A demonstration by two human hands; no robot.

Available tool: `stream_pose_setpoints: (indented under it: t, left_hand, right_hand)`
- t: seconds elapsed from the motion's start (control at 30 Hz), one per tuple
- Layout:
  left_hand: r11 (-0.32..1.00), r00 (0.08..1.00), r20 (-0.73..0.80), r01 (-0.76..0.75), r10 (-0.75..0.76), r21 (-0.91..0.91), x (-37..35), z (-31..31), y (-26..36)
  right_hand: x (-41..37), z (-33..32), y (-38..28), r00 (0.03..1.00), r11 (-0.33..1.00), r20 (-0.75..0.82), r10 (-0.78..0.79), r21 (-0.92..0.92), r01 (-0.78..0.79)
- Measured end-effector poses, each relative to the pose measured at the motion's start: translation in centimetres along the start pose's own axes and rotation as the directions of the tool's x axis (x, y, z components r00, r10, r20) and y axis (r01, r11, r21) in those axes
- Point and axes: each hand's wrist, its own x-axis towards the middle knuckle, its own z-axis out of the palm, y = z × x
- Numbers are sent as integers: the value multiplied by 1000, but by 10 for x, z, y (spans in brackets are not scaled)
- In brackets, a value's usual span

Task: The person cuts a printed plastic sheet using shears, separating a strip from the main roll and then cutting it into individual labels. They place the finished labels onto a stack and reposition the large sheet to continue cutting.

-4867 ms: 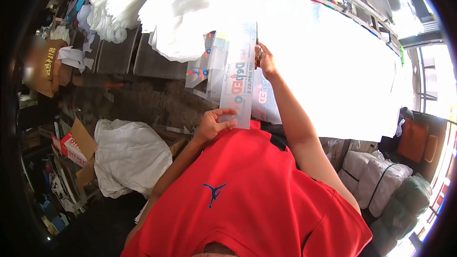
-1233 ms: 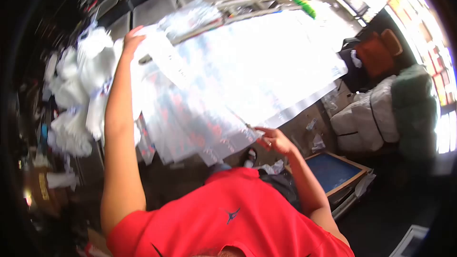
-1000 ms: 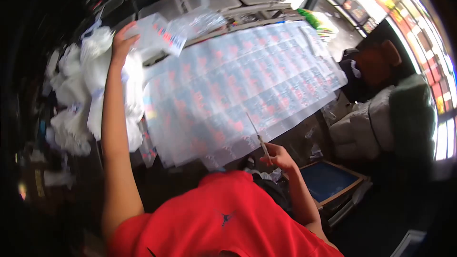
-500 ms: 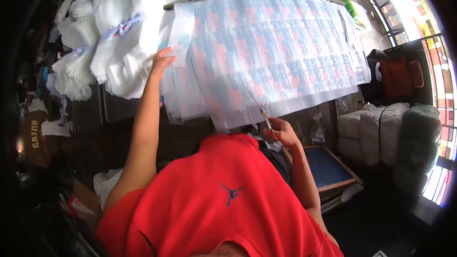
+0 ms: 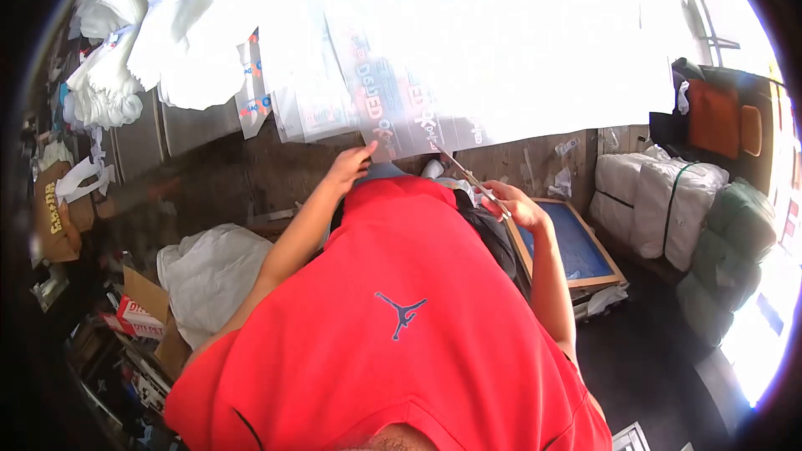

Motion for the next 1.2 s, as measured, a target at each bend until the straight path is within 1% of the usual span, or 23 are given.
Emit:
stream_pose_setpoints:
  t: [0.07, 0.1, 0.13, 0.17, 0.2, 0.23, 0.3, 0.33, 0.37, 0.4, 0.43, 0.47, 0.53, 0.6, 0.67, 0.7, 0.73, 0.8, 0.87, 0.93, 0.97, 1.1, 1.2]
  left_hand:
    - [999, 999, 43, -24, 26, -44, 12, 21, -2]
    - [967, 966, 34, -255, 255, -6, 0, 33, 12]
    - [882, 882, 30, -471, 470, 33, -15, 42, 28]
    - [883, 883, 23, -469, 468, 29, -35, 47, 50]
    - [811, 810, 47, -583, 585, -37, -58, 50, 73]
    - [722, 719, 64, -684, 692, -103, -70, 52, 84]
    - [736, 736, 31, -672, 676, -82, -55, 41, 83]
    - [753, 755, 2, -655, 656, -64, -48, 37, 79]
    - [799, 798, -117, -599, 591, -50, -42, 36, 72]
    - [804, 803, -111, -593, 586, -42, -47, 37, 70]
    - [785, 779, -135, -619, 612, -17, -51, 38, 67]
    - [766, 756, -157, -642, 635, 8, -56, 40, 65]
    - [764, 758, -112, -644, 643, 30, -54, 39, 55]
    - [692, 699, -40, -713, 714, -113, -46, 41, 47]
    - [708, 708, -65, -706, 703, -40, -57, 42, 38]
    - [707, 703, -93, -706, 705, 25, -65, 45, 40]
    - [718, 714, -86, -695, 695, 29, -67, 46, 43]
    - [716, 713, -60, -696, 698, 53, -74, 48, 42]
    - [693, 690, -82, -721, 719, 7, -56, 46, 33]
    - [860, 861, -16, -508, 508, -47, -54, 42, 34]
    - [839, 845, -71, -535, 531, -94, -54, 46, 33]
    - [836, 836, -75, -547, 543, -51, -63, 47, 41]
    - [817, 816, -42, -576, 577, 24, -69, 46, 48]
  right_hand:
    - [-1, -4, -5, 999, 997, 3, 52, -50, -52]
    - [-8, -3, -17, 997, 987, 21, 71, -147, -67]
    - [-15, -1, -28, 995, 966, 41, 93, -245, -80]
    - [-21, 3, -36, 996, 967, 33, 77, -246, -66]
    - [-26, 6, -44, 996, 966, 38, 80, -248, -68]
    - [-31, 9, -52, 992, 981, 105, 64, -190, -43]
    - [-37, 13, -64, 979, 992, 204, -3, -124, 29]
    - [-38, 14, -64, 979, 993, 204, -7, -115, 31]
    - [-38, 16, -62, 975, 995, 222, -11, -94, 33]
    - [-37, 17, -59, 971, 997, 238, -15, -73, 33]
    - [-35, 16, -54, 956, 991, 284, -75, -84, 103]
    - [-34, 17, -50, 957, 993, 282, -74, -71, 98]
    - [-31, 25, -44, 972, 999, 231, 33, 30, -41]
    - [-24, 32, -40, 971, 993, 224, 82, 68, -99]
    - [-18, 39, -31, 965, 981, 247, 85, 149, -125]
    - [-21, 45, -28, 980, 971, 176, 87, 205, -123]
    - [-19, 49, -28, 980, 967, 177, 95, 218, -133]
    - [-16, 57, -29, 984, 943, 174, -39, 332, -21]
    - [-8, 65, -42, 979, 923, 200, -47, 383, -34]
    - [2, 76, -52, 992, 940, 100, -79, 338, 41]
    - [7, 80, -56, 993, 918, 85, -82, 393, 42]
    - [19, 91, -64, 992, 867, 93, -80, 498, 24]
    - [24, 97, -63, 994, 908, 63, -89, 416, 54]
